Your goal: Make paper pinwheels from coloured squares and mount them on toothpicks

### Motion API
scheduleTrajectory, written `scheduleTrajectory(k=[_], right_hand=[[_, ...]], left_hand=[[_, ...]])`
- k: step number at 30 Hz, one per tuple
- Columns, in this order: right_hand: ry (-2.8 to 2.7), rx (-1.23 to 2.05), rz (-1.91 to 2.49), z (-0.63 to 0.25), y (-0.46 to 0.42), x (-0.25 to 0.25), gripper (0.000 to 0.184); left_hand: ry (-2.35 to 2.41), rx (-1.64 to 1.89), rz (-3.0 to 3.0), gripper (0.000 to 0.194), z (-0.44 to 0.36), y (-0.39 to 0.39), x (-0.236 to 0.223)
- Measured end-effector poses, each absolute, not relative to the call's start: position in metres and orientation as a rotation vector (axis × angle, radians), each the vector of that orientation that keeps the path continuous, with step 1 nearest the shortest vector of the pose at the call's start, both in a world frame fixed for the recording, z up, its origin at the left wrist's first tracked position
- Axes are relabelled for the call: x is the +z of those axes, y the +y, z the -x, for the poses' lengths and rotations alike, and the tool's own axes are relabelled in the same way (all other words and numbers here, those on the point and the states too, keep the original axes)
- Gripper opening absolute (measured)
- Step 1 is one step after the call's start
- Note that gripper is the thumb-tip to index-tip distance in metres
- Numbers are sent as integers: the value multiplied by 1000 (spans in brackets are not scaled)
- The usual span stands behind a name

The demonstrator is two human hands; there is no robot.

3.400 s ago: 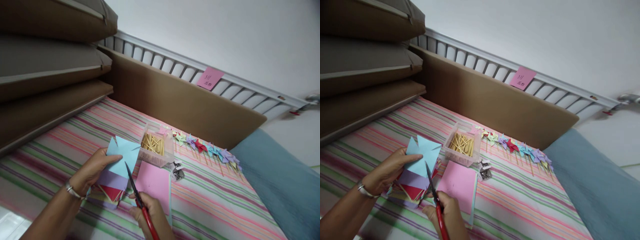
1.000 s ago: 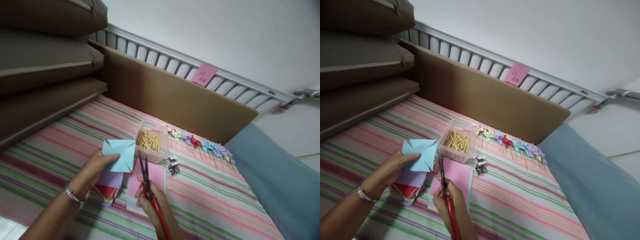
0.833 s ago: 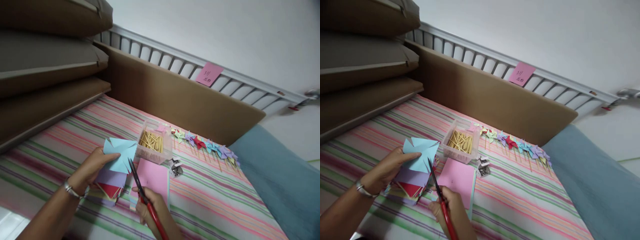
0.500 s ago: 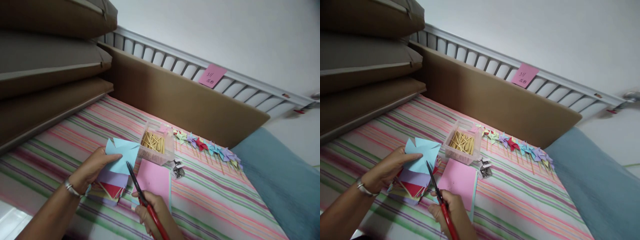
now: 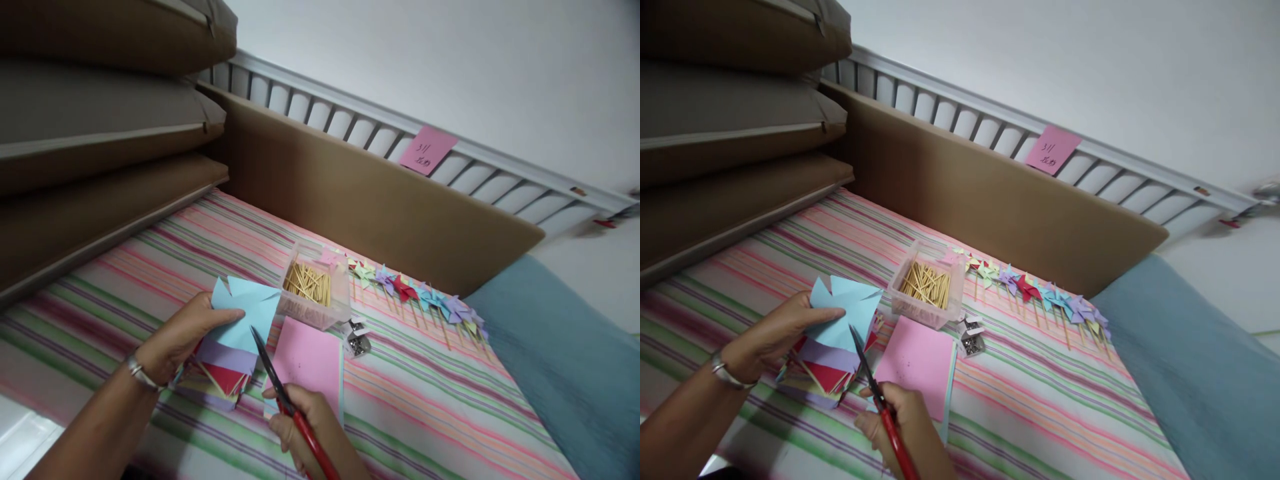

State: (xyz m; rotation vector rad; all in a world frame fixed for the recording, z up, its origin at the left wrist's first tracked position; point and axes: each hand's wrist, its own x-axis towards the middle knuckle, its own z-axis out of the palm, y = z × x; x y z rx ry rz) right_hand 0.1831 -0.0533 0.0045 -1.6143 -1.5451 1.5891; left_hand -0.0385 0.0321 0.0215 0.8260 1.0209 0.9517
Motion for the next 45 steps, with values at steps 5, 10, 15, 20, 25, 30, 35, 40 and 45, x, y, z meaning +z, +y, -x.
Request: scheduleTrajectory(k=[5,10,15,20,25,30,35,40,45], right_hand=[[-1531,1531,1630,-178,-53,6,32],[-1528,1500,1608,-175,-54,8,30],[-1572,1549,1583,-179,-52,3,32],[-1618,1578,1568,-182,-49,-3,33],[-1634,1562,1567,-183,-49,-3,31],[-1631,1566,1550,-183,-49,-3,29],[-1575,1588,1551,-181,-50,-2,30],[-1517,1602,1590,-178,-50,1,31],[-1494,1609,1617,-177,-50,2,32]], left_hand=[[1020,947,-819,20,36,33,22],[1040,948,-824,21,36,34,23],[1068,958,-823,23,35,34,23],[1066,949,-803,22,34,35,24],[1065,973,-811,20,33,35,22],[1053,973,-818,24,34,33,23],[1062,974,-838,27,33,33,25],[1067,975,-840,34,31,32,29],[1071,975,-839,29,31,31,29]])
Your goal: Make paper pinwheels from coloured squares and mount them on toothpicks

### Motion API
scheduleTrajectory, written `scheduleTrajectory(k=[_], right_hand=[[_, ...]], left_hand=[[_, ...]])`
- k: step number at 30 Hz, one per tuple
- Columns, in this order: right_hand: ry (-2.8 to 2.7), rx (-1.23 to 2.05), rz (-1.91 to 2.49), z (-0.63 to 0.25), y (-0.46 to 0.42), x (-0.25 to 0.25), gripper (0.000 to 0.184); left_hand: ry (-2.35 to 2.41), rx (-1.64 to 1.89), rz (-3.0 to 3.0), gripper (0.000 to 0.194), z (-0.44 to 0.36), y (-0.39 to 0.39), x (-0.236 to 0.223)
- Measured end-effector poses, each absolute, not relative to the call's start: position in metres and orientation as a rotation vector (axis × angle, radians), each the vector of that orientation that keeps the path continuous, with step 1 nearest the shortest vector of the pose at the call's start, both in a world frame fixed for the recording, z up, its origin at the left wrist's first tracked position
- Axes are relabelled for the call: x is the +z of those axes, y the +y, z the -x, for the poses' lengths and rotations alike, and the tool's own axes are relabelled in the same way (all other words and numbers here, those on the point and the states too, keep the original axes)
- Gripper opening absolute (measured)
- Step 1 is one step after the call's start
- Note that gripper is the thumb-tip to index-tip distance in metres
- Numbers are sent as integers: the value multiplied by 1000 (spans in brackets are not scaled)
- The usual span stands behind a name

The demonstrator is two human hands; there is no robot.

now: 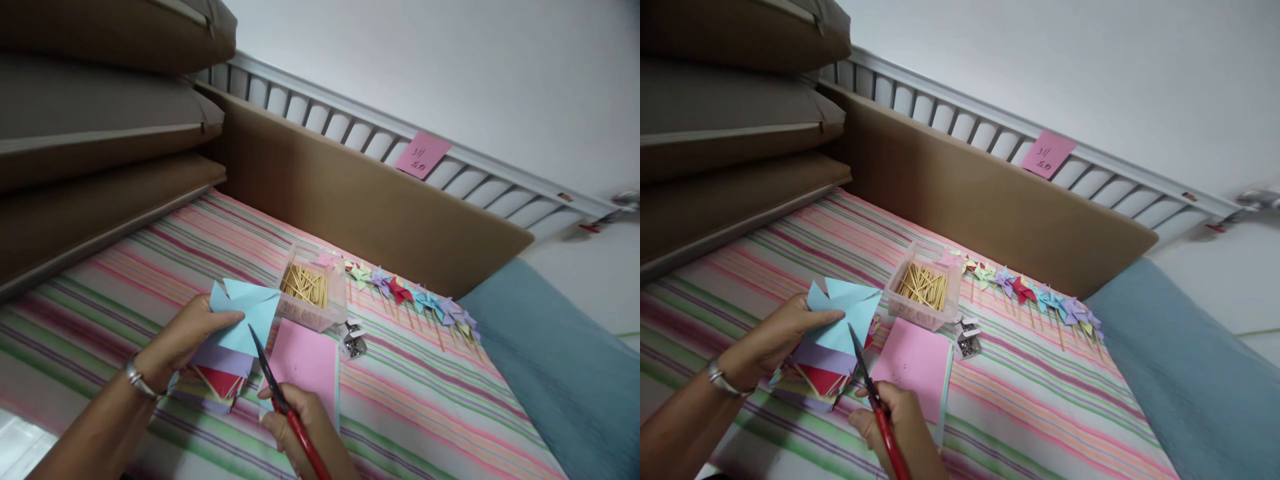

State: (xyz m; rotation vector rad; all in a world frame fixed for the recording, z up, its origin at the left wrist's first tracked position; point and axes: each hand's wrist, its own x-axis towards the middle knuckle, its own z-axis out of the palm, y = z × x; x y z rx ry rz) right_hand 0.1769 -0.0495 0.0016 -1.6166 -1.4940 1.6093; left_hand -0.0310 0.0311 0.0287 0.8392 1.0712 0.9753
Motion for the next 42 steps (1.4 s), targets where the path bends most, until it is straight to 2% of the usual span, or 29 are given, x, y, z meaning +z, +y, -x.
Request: scheduleTrajectory(k=[10,42], right_hand=[[-1537,1566,1548,-181,-50,-11,30],[-1628,1526,1562,-181,-50,-7,33]], left_hand=[[1076,984,-822,26,32,34,23],[1049,989,-812,24,32,32,23]])
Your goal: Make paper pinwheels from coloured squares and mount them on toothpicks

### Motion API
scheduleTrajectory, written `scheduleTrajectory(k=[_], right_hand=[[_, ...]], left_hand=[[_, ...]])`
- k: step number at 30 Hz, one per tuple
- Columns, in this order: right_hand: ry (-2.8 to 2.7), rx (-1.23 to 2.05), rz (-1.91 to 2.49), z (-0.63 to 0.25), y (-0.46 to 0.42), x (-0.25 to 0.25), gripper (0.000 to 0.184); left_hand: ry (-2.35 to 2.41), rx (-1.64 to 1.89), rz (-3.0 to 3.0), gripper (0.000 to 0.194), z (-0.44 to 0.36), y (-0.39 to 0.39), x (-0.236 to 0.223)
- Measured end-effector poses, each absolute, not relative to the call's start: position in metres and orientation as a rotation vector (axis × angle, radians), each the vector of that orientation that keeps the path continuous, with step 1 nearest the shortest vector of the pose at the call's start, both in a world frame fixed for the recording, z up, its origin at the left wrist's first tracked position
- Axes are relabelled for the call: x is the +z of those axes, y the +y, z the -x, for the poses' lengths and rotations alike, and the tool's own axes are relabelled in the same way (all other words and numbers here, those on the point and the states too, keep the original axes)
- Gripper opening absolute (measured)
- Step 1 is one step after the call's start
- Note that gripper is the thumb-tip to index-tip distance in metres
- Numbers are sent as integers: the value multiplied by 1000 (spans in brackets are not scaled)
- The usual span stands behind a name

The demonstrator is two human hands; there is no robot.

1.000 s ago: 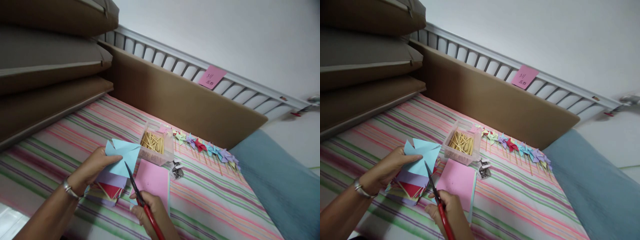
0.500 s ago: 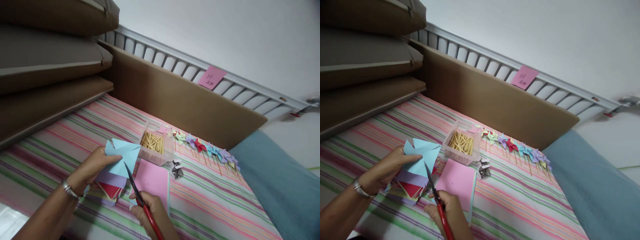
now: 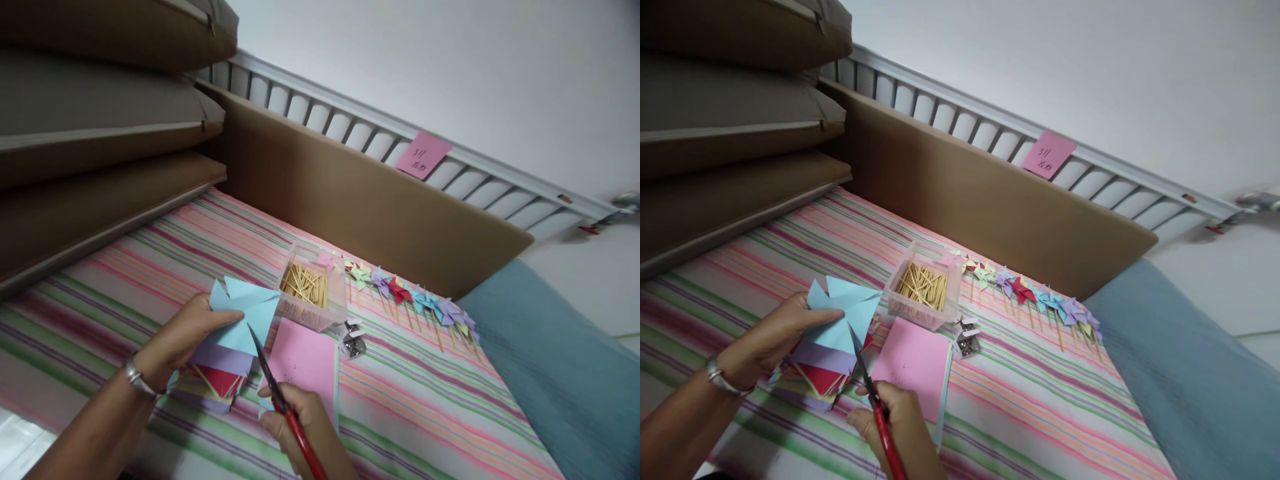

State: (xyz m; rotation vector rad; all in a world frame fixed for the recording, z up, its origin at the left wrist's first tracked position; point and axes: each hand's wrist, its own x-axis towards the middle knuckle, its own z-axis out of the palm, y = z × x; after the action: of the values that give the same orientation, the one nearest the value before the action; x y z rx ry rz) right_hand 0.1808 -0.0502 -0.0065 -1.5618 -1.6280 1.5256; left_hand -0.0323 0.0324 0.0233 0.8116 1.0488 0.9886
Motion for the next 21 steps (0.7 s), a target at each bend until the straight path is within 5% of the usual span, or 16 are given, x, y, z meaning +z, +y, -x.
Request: scheduleTrajectory(k=[12,16,21], right_hand=[[-1925,1326,1685,-188,-52,29,19],[-1855,1351,1638,-206,-53,28,26],[-1419,799,1896,-273,-69,-3,46]], left_hand=[[1174,1054,-772,24,37,38,23],[1080,1114,-717,31,38,39,24],[976,1088,-747,32,28,35,29]])
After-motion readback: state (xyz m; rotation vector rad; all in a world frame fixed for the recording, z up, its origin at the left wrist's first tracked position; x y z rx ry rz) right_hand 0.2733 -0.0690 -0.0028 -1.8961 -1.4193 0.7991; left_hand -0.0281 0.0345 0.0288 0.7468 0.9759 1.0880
